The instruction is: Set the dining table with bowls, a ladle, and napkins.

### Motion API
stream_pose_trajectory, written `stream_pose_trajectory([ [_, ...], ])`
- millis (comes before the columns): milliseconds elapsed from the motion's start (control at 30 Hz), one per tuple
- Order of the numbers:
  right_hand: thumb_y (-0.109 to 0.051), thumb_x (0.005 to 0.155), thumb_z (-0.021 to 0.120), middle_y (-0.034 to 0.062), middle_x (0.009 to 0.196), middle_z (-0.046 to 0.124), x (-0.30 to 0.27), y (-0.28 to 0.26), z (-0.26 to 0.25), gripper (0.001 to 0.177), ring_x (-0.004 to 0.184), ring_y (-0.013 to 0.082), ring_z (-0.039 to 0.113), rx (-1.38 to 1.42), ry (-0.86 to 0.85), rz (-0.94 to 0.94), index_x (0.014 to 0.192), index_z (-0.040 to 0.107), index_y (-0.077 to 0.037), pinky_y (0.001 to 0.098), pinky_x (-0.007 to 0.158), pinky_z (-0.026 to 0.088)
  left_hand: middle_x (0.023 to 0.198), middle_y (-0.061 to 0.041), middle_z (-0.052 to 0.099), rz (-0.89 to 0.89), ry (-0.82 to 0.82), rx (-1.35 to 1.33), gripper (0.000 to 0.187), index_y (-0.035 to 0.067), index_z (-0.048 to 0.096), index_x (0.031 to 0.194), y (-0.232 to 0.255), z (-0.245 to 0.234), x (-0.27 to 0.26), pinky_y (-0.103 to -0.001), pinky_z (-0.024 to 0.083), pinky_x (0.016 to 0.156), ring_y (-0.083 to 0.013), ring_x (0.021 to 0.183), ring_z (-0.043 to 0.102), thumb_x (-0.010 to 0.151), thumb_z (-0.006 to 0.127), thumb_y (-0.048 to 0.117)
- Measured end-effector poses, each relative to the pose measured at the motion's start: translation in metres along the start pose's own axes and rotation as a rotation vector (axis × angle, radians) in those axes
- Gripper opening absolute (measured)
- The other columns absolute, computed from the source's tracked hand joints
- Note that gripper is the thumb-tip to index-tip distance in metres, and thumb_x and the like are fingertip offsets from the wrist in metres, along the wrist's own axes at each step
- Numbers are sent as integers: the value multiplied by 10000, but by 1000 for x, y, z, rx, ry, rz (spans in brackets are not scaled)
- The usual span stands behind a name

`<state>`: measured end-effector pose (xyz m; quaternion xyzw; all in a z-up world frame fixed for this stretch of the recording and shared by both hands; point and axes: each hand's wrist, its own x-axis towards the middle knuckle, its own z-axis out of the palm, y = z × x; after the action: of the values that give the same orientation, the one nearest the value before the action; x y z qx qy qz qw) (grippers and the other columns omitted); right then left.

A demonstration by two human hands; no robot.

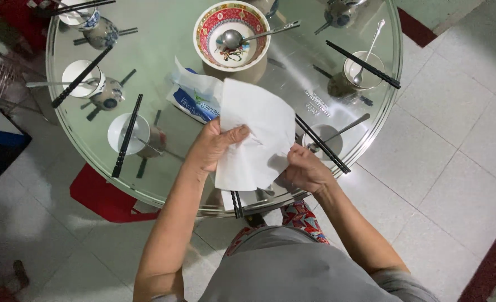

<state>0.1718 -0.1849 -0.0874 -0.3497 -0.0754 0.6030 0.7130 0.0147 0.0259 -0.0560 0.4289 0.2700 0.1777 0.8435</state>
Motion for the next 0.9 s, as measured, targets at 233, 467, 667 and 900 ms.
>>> stream_pose_trajectory([
  [233,28,800,797,170,937,770,0,-13,8,291,832,333,779,-197,288,-61,1074,705,-1,451,737,653,868,-146,769,-11,95,114,246,61,728,1014,-1,-28,-6,-410,660,650,-256,710,770,807,860,74],
  [467,-48,947,707,157,900,737,27,-18,-57,140,781,295,776,-269,258,-147,1079,690,-8,431,693,674,865,-127,772,64,33,227,297,37,740,1017,27,-34,-10,-388,637,646,-231,757,760,759,886,34],
  [667,3,929,677,165,902,707,-5,-66,30,187,818,307,766,-263,216,-325,1116,689,3,468,694,666,908,-56,767,210,-18,372,301,38,752,1045,77,-3,-33,-353,626,727,-128,850,696,773,880,51],
  [900,62,894,630,193,813,662,-33,-81,-29,121,722,323,738,-252,126,-426,995,696,44,460,623,639,1159,-243,704,667,-429,453,171,26,765,947,117,22,-73,-437,542,929,-323,1068,682,799,768,-60],
])
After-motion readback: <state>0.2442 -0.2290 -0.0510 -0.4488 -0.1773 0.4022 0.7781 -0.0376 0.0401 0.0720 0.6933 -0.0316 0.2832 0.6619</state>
